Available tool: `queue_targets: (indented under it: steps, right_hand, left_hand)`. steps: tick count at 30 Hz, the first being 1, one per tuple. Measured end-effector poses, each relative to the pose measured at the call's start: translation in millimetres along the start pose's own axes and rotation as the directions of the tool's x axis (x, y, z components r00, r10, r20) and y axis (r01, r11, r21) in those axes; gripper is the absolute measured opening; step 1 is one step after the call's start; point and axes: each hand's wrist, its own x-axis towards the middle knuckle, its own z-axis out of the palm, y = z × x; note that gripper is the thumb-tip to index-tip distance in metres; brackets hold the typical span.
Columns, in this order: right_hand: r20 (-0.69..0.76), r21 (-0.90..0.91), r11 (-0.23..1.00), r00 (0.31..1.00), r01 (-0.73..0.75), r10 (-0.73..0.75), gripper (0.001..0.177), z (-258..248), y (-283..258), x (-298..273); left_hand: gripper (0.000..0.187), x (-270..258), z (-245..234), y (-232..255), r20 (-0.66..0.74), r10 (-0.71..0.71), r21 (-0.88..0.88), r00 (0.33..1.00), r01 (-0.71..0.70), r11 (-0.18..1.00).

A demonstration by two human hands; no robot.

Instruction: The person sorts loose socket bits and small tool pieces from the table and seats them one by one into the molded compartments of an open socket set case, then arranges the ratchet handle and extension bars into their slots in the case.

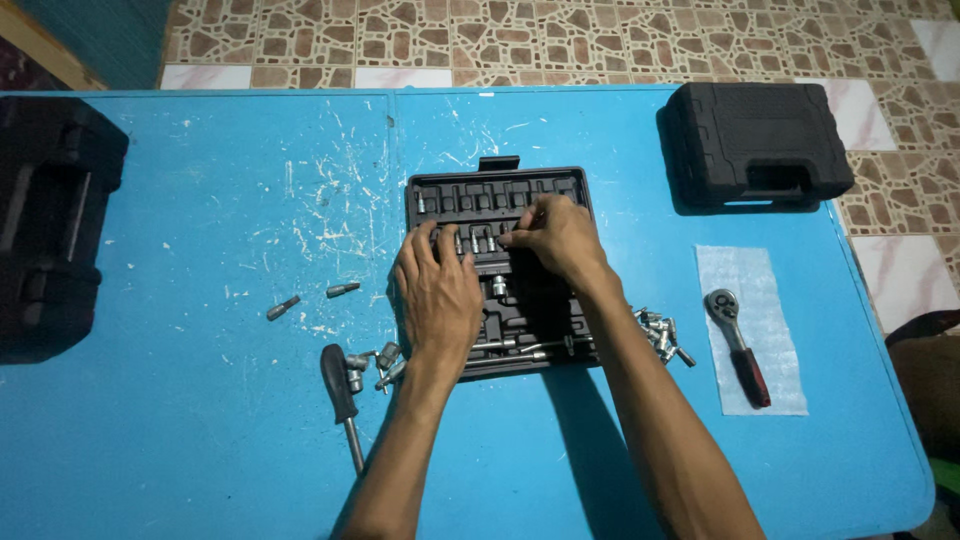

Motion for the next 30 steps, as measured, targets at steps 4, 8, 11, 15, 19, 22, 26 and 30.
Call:
queue_targets:
  steps: [4,8,11,15,19,22,26,30]
  right_hand:
    - [0.019,-0.005,1.000,1.000,-0.011,0.011,0.030,-2.9,0.6,5.0]
    - [-0.022,0.002,0.999,0.998,0.052,-0.052,0.030,-4.2,0.4,1.1]
    - [-0.007,0.009,0.999,0.999,0.047,-0.047,0.030,-3.8,-0.9,-0.2]
    - [0.028,-0.024,1.000,1.000,-0.001,0.002,0.031,0.1,-0.1,2.9]
    - [0.002,-0.007,0.994,0.994,0.110,-0.110,0.033,4.0,9.4,6.5]
    - [0.004,-0.083,0.983,0.986,0.164,-0.165,0.033,4.4,18.7,8.1]
    - [-0.026,0.013,0.987,0.987,0.162,-0.162,0.033,1.2,22.0,5.4]
    - [-0.034,-0.025,0.994,0.994,0.102,-0.103,0.036,2.1,13.9,1.5]
  left_hand:
    - [0.044,-1.8,-0.5,-0.5,0.007,-0.005,0.001,1.000,0.005,1.000]
    - [0.044,-0.8,1.4,-0.8,-0.008,0.009,0.004,1.000,-0.009,1.000]
    - [0.043,-1.0,3.9,-1.8,-0.016,0.012,-0.002,1.000,-0.012,1.000]
    - [0.043,-1.3,5.3,-2.3,-0.024,0.014,0.014,1.000,-0.014,1.000]
    - [0.043,0.2,2.3,0.4,-0.026,0.010,0.002,1.000,-0.010,1.000]
    - [0.042,-6.3,-1.5,-0.7,-0.026,0.002,-0.006,1.000,-0.002,1.000]
    - [0.042,-1.7,1.3,-0.7,-0.048,0.006,-0.024,0.999,-0.007,1.000]
    - [0.044,2.7,5.7,-10.8,-0.076,-0.052,-0.184,0.996,0.037,0.982]
